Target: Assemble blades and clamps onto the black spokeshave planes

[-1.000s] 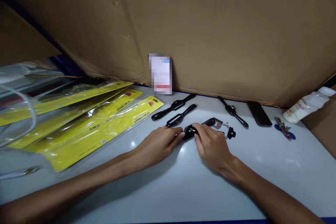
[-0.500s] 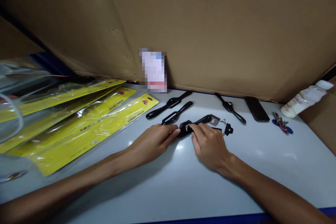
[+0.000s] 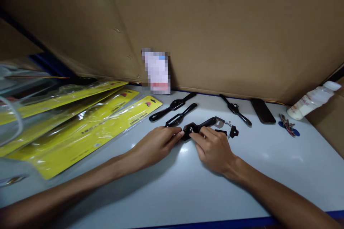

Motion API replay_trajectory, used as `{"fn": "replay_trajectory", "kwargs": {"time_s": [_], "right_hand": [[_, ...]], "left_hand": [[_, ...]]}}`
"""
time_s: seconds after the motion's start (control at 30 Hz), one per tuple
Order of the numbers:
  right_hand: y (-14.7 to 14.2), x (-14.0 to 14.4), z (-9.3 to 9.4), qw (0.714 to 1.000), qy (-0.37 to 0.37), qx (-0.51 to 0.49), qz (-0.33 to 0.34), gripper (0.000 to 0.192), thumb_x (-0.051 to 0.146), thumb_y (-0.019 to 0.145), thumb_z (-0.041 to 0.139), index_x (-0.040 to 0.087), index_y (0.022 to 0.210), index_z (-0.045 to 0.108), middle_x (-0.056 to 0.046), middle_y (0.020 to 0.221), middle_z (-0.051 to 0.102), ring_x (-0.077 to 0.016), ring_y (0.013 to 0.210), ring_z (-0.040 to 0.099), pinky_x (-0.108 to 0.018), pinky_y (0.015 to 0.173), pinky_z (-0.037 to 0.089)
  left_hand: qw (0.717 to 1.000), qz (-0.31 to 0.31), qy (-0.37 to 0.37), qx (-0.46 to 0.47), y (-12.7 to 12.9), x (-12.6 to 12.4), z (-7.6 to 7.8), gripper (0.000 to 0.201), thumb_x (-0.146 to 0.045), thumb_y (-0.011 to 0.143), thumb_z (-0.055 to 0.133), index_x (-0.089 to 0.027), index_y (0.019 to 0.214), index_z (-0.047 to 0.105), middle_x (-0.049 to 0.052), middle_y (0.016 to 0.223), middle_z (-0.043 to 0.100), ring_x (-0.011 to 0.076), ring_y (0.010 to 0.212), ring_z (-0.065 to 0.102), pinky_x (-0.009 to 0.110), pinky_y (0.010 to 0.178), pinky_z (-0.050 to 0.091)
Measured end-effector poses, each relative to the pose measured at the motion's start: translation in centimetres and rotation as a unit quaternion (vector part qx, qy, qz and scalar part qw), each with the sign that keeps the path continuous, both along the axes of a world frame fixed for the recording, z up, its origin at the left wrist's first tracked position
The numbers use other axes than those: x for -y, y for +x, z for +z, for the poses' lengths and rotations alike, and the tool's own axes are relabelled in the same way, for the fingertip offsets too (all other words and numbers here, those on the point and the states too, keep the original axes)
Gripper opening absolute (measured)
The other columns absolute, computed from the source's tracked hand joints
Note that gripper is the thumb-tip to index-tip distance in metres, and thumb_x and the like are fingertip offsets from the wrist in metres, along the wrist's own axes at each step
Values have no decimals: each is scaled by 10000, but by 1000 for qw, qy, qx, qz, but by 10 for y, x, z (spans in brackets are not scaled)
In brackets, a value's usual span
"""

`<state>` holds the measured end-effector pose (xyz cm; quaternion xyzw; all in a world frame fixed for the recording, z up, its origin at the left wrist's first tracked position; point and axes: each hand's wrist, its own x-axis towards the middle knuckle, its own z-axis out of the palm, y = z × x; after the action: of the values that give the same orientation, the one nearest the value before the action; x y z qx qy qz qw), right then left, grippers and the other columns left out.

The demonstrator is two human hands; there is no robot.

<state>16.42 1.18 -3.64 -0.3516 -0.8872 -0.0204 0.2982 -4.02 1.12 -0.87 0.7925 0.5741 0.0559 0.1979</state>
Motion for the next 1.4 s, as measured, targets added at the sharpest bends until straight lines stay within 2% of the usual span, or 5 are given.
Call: {"fn": "replay_trajectory", "kwargs": {"time_s": [0.53, 0.7, 1.1, 1.27, 1.4], "right_hand": [[1, -1, 0, 1000, 2, -2, -2, 339, 114, 946, 431, 179, 1050, 747, -50, 787, 643, -162, 696, 571, -283, 618, 453], [1, -1, 1, 1000, 3, -6, 5, 389, 106, 947, 418, 161, 1217, 693, -47, 784, 637, -156, 674, 568, -278, 605, 453], [1, -2, 0, 999, -16, -25, -27, 293, 166, 973, 460, 152, 1079, 733, -56, 808, 665, -161, 690, 593, -287, 639, 471], [0, -1, 2, 999, -27, -23, 1, 339, 160, 968, 471, 179, 1219, 698, -47, 824, 665, -150, 674, 588, -276, 627, 472], [2, -1, 0, 999, -14, -30, 1, 310, 135, 941, 475, 181, 1051, 762, -51, 815, 667, -154, 672, 592, -281, 614, 471]], "left_hand": [[1000, -1, 1, -2, 0, 0, 0, 407, -344, 1009, 304, -200, 770, 598, 92, 746, 705, 227, 712, 652, 313, 603, 318], [1000, -2, 7, 3, -1, 0, 0, 414, -356, 1007, 303, -200, 773, 606, 92, 743, 702, 219, 705, 645, 313, 597, 316], [1000, 2, 9, -4, 0, -1, -2, 412, -351, 1011, 304, -199, 766, 598, 104, 759, 716, 242, 727, 665, 326, 593, 308], [1000, -1, 7, -13, 1, 0, 0, 404, -348, 1014, 299, -205, 779, 594, 108, 775, 719, 262, 746, 671, 328, 602, 305], [1000, -2, 1, -10, 1, 0, 0, 406, -348, 1018, 296, -204, 778, 590, 99, 767, 712, 248, 737, 662, 325, 606, 298]]}}
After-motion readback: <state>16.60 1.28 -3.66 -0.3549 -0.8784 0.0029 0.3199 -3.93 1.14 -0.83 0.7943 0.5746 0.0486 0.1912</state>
